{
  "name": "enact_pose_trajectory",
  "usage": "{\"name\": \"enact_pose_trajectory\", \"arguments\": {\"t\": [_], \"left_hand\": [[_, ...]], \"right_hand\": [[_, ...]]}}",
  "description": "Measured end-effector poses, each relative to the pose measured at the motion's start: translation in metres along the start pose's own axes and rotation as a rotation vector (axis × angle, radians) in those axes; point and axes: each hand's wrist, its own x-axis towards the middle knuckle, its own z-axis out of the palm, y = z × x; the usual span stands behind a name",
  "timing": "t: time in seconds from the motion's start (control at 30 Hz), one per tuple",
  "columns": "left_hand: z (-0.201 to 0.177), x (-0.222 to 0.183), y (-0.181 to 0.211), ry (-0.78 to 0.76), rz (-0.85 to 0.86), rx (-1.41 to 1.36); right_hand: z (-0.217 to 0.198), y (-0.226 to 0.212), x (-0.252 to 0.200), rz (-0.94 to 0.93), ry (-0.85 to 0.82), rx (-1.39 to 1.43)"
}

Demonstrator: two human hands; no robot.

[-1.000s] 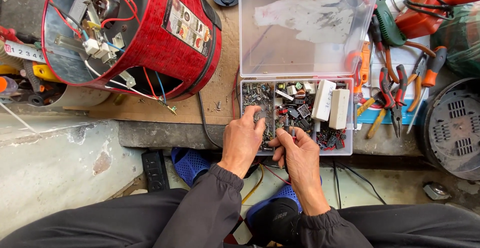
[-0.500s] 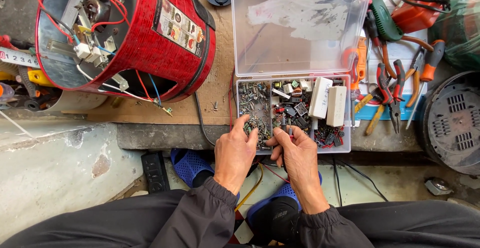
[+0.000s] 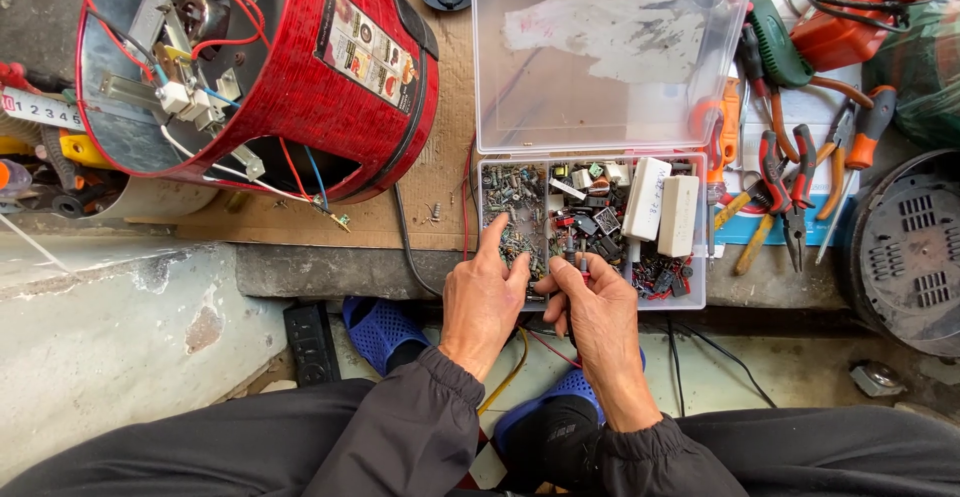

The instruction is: Testing and repairing electronic components and circuit boards using a multimeter and manual manipulation of wires.

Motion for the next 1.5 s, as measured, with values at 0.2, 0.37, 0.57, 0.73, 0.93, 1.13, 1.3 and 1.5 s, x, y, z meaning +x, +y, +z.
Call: {"name": "enact_pose_trajectory", "arguments": {"t": [0.2, 0.37, 0.57, 0.73, 0.93, 1.13, 1.3, 1.5], "left_hand": [[0.008, 0.003, -0.012, 0.012, -0.001, 0.027], [0.013, 0.002, -0.016, 0.01, 0.016, 0.049], [0.005, 0.001, -0.006, 0.018, 0.018, 0.026], [0.005, 0.001, -0.005, 0.004, 0.008, 0.024], [0.005, 0.002, -0.005, -0.001, 0.004, 0.053], [-0.004, 0.003, 0.006, 0.035, 0.039, 0.012], [0.003, 0.003, -0.001, 0.037, 0.045, 0.104], [0.005, 0.006, -0.002, 0.047, 0.074, 0.157]], "right_hand": [[0.0, 0.0, 0.0, -0.003, -0.006, 0.001], [0.002, -0.004, -0.002, 0.0, -0.006, 0.011], [0.001, -0.002, -0.001, -0.003, -0.014, 0.001], [0.001, 0.0, 0.001, -0.009, -0.02, 0.005], [0.001, 0.0, 0.001, -0.008, -0.02, -0.005], [0.001, 0.0, 0.001, -0.009, -0.023, 0.003], [0.003, -0.002, 0.0, -0.004, -0.024, -0.006], [0.004, -0.005, -0.002, -0.001, -0.017, 0.002]]}}
